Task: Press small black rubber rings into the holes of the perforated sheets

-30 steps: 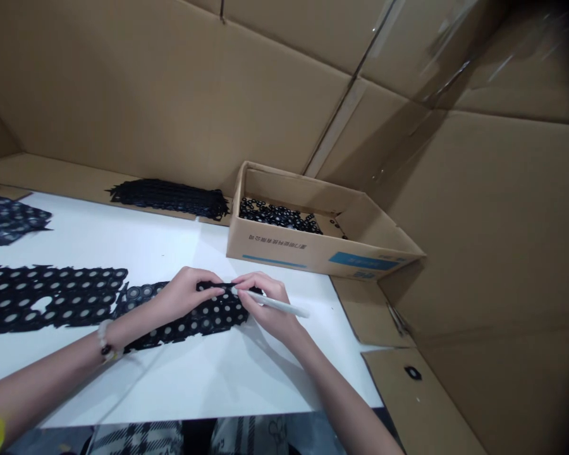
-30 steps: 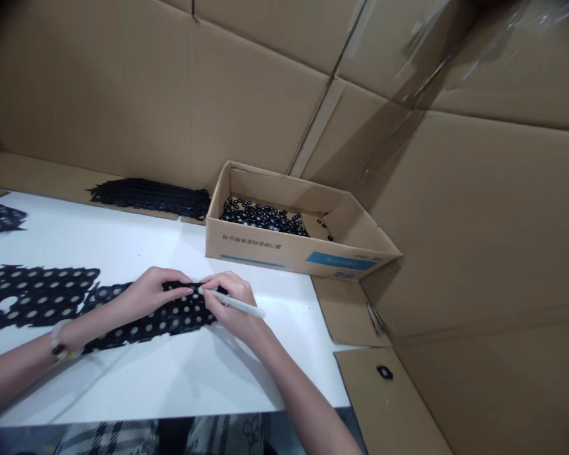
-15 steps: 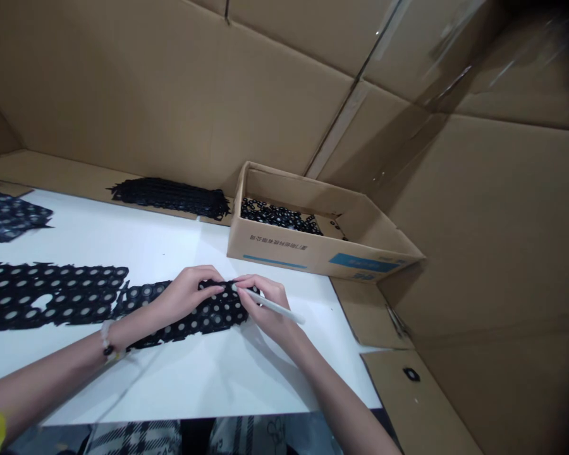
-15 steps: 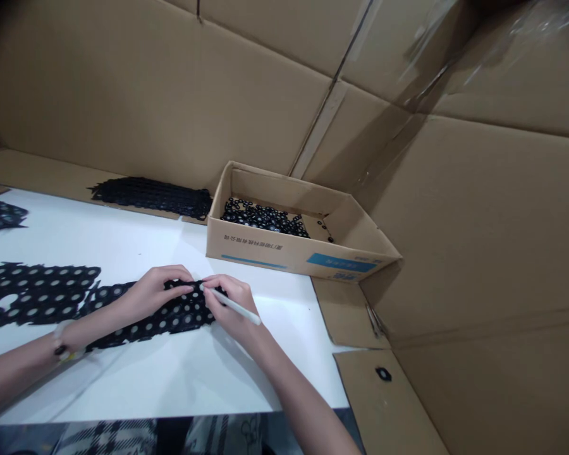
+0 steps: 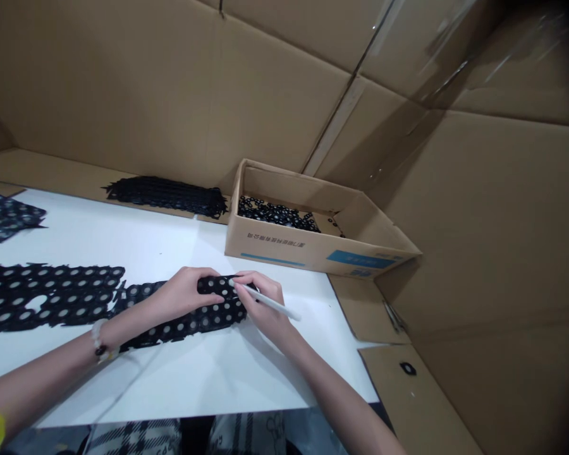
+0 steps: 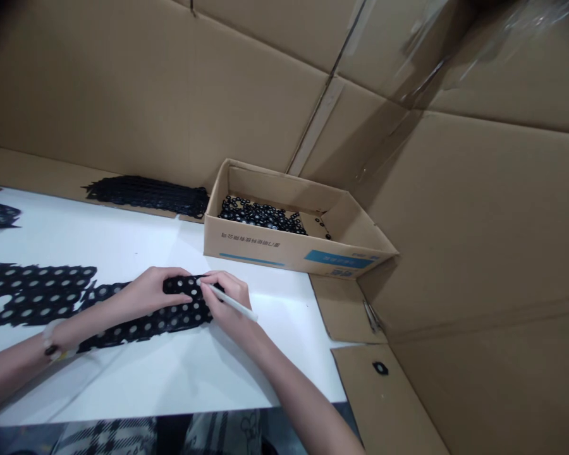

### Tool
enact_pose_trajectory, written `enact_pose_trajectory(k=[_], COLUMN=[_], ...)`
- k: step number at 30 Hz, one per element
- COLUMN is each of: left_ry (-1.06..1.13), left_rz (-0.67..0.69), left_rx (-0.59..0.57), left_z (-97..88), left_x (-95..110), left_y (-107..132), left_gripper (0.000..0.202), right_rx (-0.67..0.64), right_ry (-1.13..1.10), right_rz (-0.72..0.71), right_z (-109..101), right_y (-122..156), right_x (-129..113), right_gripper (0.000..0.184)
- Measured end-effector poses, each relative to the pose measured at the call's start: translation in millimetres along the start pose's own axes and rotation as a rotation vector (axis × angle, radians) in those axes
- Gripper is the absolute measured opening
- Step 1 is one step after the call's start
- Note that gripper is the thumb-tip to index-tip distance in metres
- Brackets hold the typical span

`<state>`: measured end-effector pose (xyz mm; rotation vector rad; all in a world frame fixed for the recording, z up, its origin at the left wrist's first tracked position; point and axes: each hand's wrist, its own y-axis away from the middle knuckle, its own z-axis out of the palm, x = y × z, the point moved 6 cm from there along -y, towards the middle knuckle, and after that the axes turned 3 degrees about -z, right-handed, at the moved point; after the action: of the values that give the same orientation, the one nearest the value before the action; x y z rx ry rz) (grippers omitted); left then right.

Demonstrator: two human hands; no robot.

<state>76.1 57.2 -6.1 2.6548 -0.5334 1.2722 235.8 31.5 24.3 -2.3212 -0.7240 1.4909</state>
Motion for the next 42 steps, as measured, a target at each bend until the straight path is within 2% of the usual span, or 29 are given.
enact_pose_trajectory(k=[3, 8, 19, 27, 31, 35, 40, 42], left_ry=[-0.018, 0.037, 0.012, -0.037, 0.004, 0.027, 0.032, 0.042], left_rz=[-0.05, -0.083, 0.011, 0.07, 0.064, 0.032, -0.028, -0.006], left_rx=[-0.079, -0.06, -0.057, -0.018, -0.04, -0.103, -0.054, -0.069], left_z=[0.8, -3.4, 1.8, 8.6, 7.0, 0.6, -10.3, -7.5], left_x=[-1, -1, -4, 3, 1, -5, -6, -3], left_y=[0, 0, 0, 3, 3, -1, -4, -3], left_gripper=[0.027, 0.026, 0.026, 0.026, 0.027, 0.027, 0.023, 0.023], right_rx=[-0.016, -0.026, -0.086, -0.069, -0.047, -0.016, 0.077, 0.035], right_ry=[-0.065, -0.05, 0.002, 0.058, 0.086, 0.101, 0.074, 0.041], right_rz=[0.075, 0.178, 0.064, 0.113, 0.104, 0.08, 0.046, 0.026], right_z=[-3, -6, -1, 12, 16, 7, -18, -18], right_y=[-1, -3, -3, 3, 4, 1, -5, -7], right_x=[2, 10, 5, 16, 17, 14, 10, 8], right_gripper=[0.01, 0.007, 0.01, 0.012, 0.013, 0.012, 0.01, 0.01])
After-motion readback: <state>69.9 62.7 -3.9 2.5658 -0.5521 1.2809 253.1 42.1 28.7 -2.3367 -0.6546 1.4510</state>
